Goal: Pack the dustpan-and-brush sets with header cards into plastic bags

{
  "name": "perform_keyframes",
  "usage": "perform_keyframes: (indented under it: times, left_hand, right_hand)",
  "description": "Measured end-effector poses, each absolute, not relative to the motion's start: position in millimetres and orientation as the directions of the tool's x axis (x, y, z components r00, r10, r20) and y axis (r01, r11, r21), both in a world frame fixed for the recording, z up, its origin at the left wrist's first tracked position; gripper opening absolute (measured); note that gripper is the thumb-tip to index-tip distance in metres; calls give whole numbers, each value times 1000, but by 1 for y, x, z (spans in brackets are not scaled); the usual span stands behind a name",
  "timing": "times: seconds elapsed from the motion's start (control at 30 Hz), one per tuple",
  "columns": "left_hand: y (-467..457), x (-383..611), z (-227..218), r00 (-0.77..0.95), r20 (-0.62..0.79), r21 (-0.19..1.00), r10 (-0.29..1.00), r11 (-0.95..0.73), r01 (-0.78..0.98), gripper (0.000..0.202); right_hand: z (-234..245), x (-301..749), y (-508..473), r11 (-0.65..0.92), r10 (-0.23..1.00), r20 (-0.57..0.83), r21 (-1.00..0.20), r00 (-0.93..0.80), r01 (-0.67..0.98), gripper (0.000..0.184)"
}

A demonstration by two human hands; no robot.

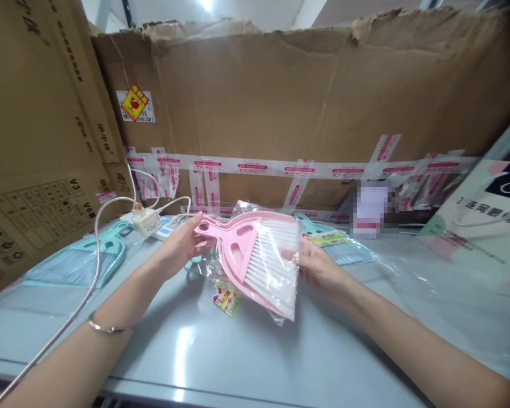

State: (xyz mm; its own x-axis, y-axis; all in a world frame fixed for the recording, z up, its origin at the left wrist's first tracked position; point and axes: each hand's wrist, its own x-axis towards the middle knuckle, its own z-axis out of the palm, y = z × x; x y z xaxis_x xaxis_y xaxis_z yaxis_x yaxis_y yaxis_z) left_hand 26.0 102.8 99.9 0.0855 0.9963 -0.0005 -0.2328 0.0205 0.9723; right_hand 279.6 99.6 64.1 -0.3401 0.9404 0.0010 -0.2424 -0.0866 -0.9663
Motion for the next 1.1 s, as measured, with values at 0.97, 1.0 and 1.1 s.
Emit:
perform_keyframes:
  times: [0.97, 1.0, 1.1]
  left_hand:
    - [104, -52, 137, -706, 320, 881, 631, -472, -23, 16]
    - [104, -53, 137, -711, 338, 871, 617, -491, -12, 13]
    - [105, -54, 134, -652, 360, 886, 668, -463, 14, 12]
  right_hand:
    - [69, 318, 134, 46, 998, 28, -908, 48, -417, 12]
    - [68, 318, 133, 53, 998, 34, -907, 52, -418, 13]
    - [66, 314, 129, -12, 999, -28, -892, 30, -451, 13]
